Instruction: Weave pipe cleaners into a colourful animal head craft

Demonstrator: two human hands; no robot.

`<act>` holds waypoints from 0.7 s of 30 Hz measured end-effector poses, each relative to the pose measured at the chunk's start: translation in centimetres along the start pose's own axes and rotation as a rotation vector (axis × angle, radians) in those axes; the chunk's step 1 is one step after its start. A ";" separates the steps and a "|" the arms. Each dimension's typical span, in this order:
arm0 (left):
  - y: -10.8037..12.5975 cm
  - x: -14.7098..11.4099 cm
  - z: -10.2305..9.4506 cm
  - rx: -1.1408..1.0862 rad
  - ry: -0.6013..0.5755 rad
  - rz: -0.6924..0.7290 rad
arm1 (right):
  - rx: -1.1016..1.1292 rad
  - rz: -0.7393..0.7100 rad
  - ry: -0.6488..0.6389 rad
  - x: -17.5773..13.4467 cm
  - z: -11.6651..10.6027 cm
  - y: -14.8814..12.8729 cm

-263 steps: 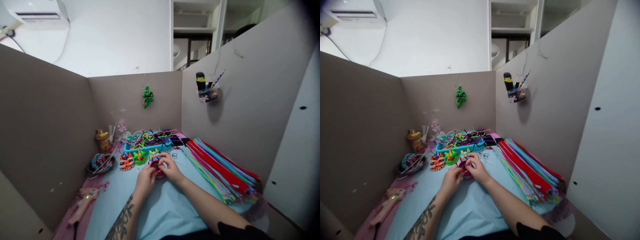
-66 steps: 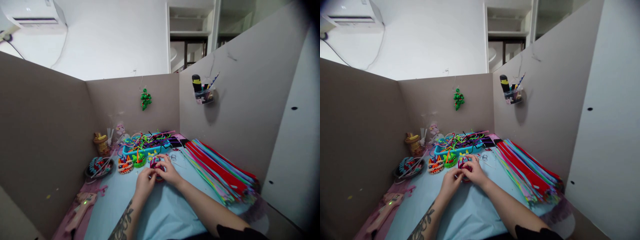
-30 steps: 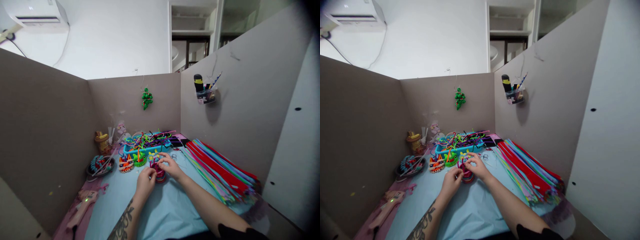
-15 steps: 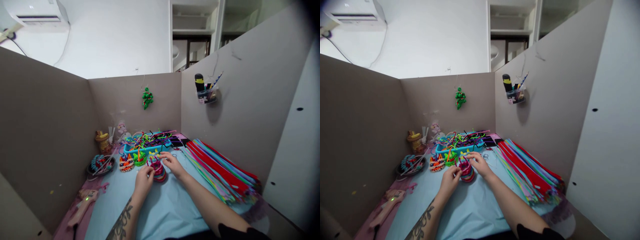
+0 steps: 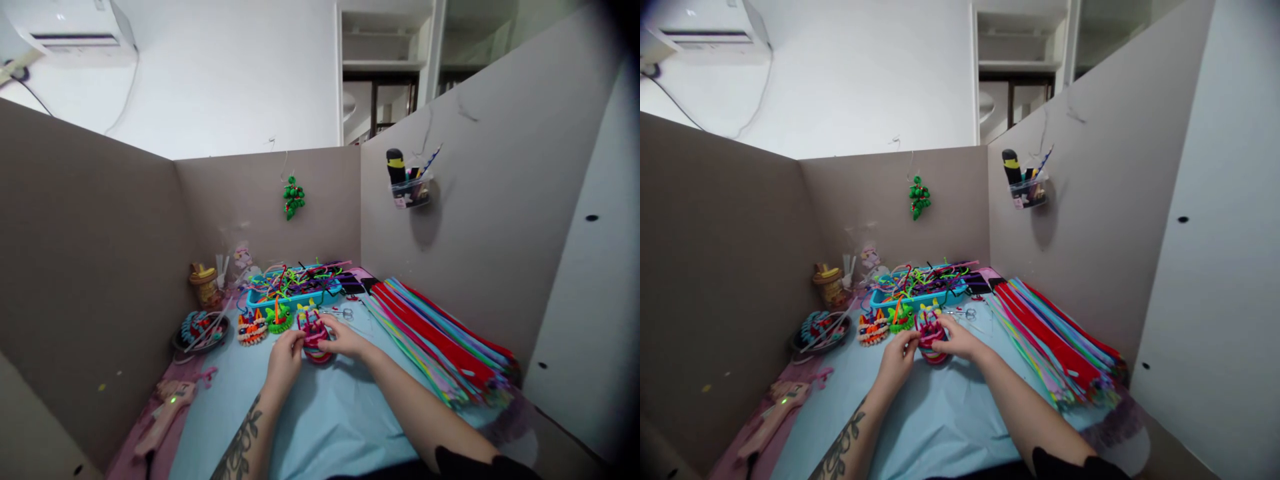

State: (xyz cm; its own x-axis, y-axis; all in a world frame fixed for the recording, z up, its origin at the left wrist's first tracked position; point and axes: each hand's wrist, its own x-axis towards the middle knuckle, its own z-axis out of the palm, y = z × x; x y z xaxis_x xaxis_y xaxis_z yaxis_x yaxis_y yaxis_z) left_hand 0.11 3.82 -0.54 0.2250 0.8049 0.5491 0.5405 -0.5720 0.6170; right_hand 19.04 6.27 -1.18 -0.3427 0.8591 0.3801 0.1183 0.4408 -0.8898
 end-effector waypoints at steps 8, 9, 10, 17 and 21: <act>-5.3 1.5 -3.8 0.077 0.751 -0.539 | -0.009 -0.018 -0.094 0.1 -1.6 0.6; -6.4 1.8 -4.3 0.066 0.787 -0.704 | 0.029 0.000 -0.076 0.2 -1.8 0.7; -7.3 2.1 -4.6 0.056 0.779 -0.769 | 0.089 0.029 -0.053 0.3 -1.8 0.7; -10.2 4.3 -5.0 0.068 0.632 -0.809 | 0.810 0.254 0.190 0.5 -1.4 0.4; -11.1 5.2 -6.2 0.154 0.545 -0.784 | 1.115 0.292 0.226 0.9 -0.8 0.9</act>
State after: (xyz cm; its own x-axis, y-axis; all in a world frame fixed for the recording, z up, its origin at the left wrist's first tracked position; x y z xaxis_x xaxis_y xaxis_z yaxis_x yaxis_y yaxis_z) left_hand -9.74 13.39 -1.04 -0.6311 0.7429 0.2233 0.4861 0.1545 0.8601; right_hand 19.63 7.65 -1.43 -0.2511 0.9660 0.0612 -0.7549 -0.1559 -0.6371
